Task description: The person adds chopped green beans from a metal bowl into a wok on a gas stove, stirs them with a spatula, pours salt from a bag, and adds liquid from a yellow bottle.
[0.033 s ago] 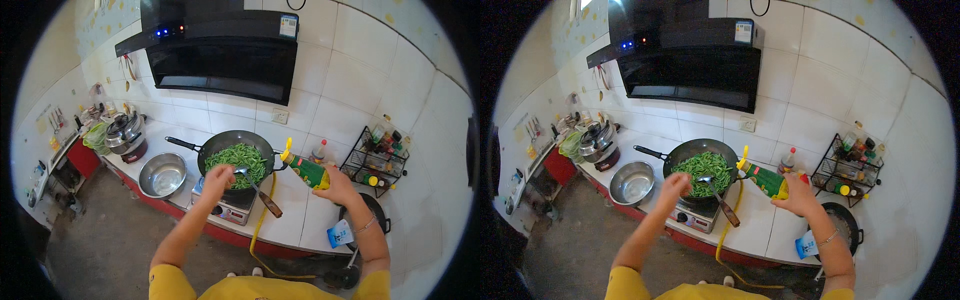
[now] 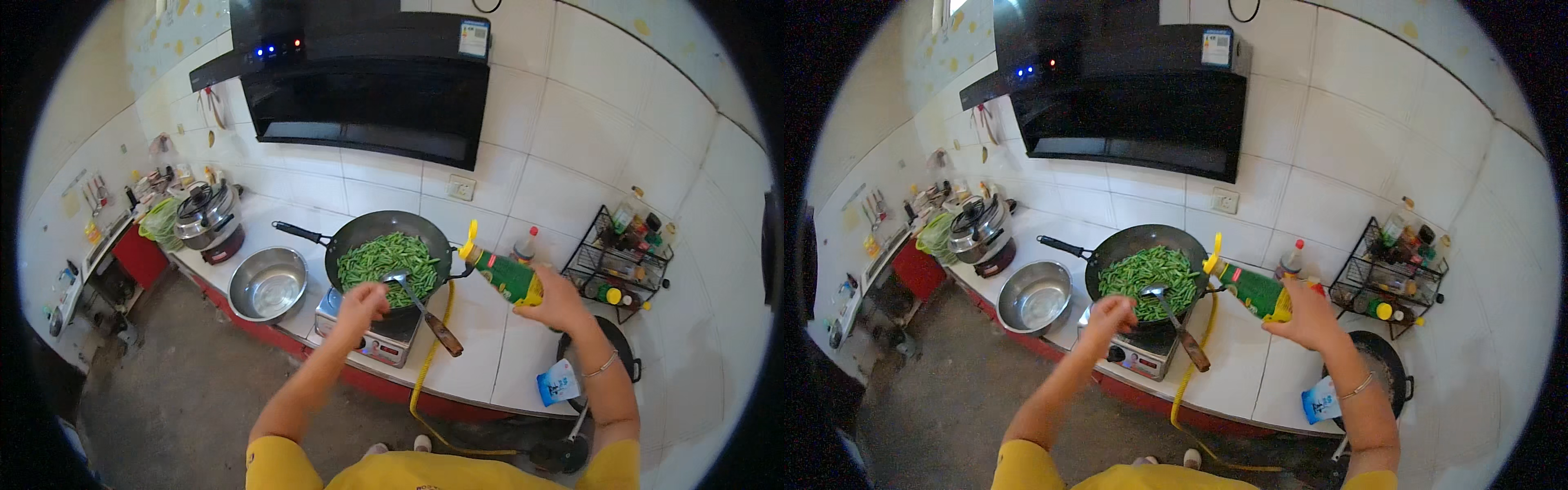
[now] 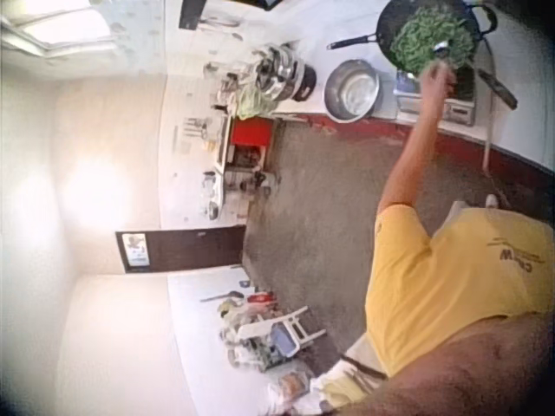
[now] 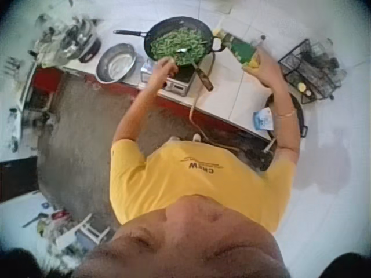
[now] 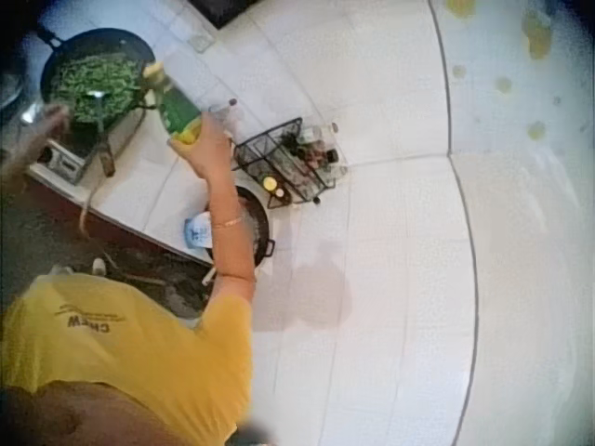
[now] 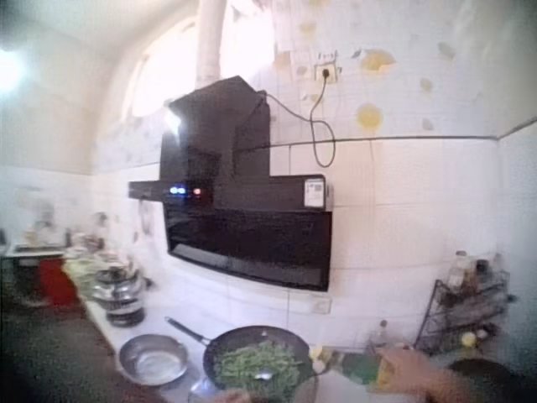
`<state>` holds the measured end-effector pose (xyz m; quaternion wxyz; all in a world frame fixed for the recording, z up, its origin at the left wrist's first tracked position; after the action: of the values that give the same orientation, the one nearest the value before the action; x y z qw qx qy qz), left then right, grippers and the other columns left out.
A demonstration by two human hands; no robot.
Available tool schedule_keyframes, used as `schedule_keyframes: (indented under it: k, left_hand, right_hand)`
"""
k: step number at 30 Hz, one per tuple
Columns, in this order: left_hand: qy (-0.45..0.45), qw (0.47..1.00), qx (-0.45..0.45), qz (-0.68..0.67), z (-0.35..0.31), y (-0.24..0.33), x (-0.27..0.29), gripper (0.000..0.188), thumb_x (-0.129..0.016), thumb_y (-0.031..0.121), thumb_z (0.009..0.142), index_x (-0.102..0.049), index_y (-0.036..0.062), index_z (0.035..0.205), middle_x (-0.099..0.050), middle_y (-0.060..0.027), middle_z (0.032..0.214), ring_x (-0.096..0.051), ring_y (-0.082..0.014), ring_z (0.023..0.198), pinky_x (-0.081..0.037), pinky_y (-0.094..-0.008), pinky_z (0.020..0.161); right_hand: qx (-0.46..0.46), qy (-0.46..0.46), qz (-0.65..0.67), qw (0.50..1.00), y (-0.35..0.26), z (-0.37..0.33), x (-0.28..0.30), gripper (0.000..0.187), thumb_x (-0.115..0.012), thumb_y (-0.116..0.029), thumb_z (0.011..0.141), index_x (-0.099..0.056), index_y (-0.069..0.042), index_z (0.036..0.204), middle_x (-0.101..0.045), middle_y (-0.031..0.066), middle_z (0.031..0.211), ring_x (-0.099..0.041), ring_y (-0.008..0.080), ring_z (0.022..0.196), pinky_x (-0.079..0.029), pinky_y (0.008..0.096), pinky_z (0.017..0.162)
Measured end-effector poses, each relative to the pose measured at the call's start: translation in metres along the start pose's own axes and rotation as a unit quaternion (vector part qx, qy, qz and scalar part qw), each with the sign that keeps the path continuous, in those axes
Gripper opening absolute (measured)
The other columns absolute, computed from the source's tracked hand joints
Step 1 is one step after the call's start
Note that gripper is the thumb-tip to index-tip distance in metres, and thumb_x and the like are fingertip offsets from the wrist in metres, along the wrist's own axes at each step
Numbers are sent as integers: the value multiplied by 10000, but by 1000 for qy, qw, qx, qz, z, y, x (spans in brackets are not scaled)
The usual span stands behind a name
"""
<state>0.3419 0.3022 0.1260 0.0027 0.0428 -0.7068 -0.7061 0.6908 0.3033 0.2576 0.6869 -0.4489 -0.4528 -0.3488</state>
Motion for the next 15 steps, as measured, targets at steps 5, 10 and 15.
schedule_keyframes:
  k: [5, 10, 15]
  left_hand:
    - [30, 996, 58, -63, -51, -64, -12, 278, -519, 224, 954, -591, 3, 1106, -622, -36, 810, -595, -114, 741, -495, -254, 647]
    - [50, 991, 64, -102, -56, -93, -9, 223, -533, 164, 934, -601, 14, 1084, -635, -36, 884, -608, -127, 800, -498, -272, 694]
    - [107, 984, 35, -138, -61, -93, 40, 189, -554, 124, 922, -600, 5, 1061, -629, -38, 849, -590, -106, 769, -478, -238, 699]
  right_hand:
    - [138, 189, 114, 966, -71, 60, 63, 705, -809, -277, 611, -502, -47, 1202, -605, 200, 1058, -603, 348, 964, -489, 389, 853]
    - [162, -110, -304, 932, -30, 137, -85, 552, -784, -370, 593, -532, -63, 976, -633, 159, 874, -636, 323, 806, -513, 429, 709]
    - [139, -71, -247, 956, -79, 173, -82, 562, -778, -395, 603, -540, -52, 979, -633, 152, 846, -640, 327, 785, -516, 423, 704]
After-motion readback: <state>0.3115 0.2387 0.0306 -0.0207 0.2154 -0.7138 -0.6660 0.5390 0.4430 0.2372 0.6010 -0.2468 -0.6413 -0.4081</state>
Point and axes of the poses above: each hand's wrist, its own z-axis towards the middle knuckle, its own x-axis out of the back of the hand, y = z × x, the point moved 6 cm from there along z, towards the middle knuckle
